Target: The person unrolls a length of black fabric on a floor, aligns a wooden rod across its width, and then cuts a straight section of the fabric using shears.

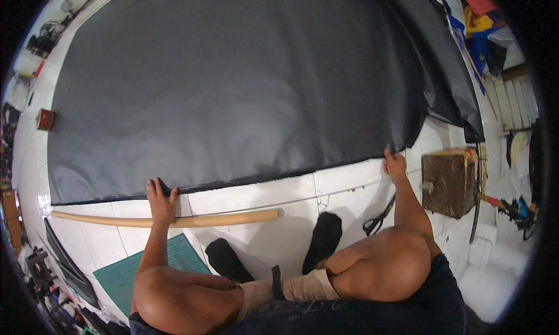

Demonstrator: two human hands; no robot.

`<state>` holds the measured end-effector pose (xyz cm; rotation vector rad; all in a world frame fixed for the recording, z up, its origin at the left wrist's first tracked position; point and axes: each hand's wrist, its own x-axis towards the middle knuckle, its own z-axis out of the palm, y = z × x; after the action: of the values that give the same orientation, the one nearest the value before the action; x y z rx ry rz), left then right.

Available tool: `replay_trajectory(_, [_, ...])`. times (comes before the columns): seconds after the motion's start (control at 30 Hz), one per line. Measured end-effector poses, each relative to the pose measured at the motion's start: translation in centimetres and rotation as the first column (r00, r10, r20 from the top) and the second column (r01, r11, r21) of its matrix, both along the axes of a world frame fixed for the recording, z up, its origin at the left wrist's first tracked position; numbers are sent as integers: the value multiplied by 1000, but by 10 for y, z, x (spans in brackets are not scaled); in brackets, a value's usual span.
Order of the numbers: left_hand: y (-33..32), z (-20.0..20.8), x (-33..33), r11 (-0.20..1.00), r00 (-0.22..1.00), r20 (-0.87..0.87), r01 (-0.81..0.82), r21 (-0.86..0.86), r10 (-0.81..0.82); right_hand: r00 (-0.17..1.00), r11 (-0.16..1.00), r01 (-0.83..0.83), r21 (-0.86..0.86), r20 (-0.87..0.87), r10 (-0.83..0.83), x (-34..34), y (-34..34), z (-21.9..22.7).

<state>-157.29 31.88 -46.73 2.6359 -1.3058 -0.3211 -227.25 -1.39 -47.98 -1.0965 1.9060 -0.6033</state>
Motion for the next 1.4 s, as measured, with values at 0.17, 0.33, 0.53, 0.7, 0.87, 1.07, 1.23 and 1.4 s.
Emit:
replay_trajectory(0.17, [-5, 7, -2, 999, 999, 33, 17, -31, -16, 697, 974, -206, -97, -713, 77, 24, 15, 20])
replay_trajectory(0.33, [-19, 18, -13, 999, 998, 45, 34, 1, -34, 448, 448, -878, -171, -624, 640, 176, 45, 68])
replay_trajectory(0.53, [-18, 28, -7, 997, 997, -51, 56, -51, -58, 28, 44, -999, 13, -585, 811, 252, 96, 65])
replay_trajectory(0.7, [40, 31, 31, 765, 775, 45, -610, -209, 630, 71, 75, -997, -17, -568, 820, 206, 86, 53])
replay_trajectory(0.87, [97, 29, 37, 292, 294, -18, -953, -79, 956, 95, 99, -995, -28, -611, 786, 191, 85, 55])
replay_trajectory(1.07, [94, 9, 44, 361, 385, -444, -922, -142, 809, -68, -20, -995, 99, -507, 859, 248, 54, 122])
replay_trajectory(1.23, [66, 19, 37, 88, 458, -533, -810, -579, 712, -434, -422, -899, 119, -379, 817, 370, 72, 209])
replay_trajectory(1.4, [-39, 42, 37, 117, 584, -687, -792, -599, 433, -228, -279, -960, -2, -573, 787, 447, 137, 147])
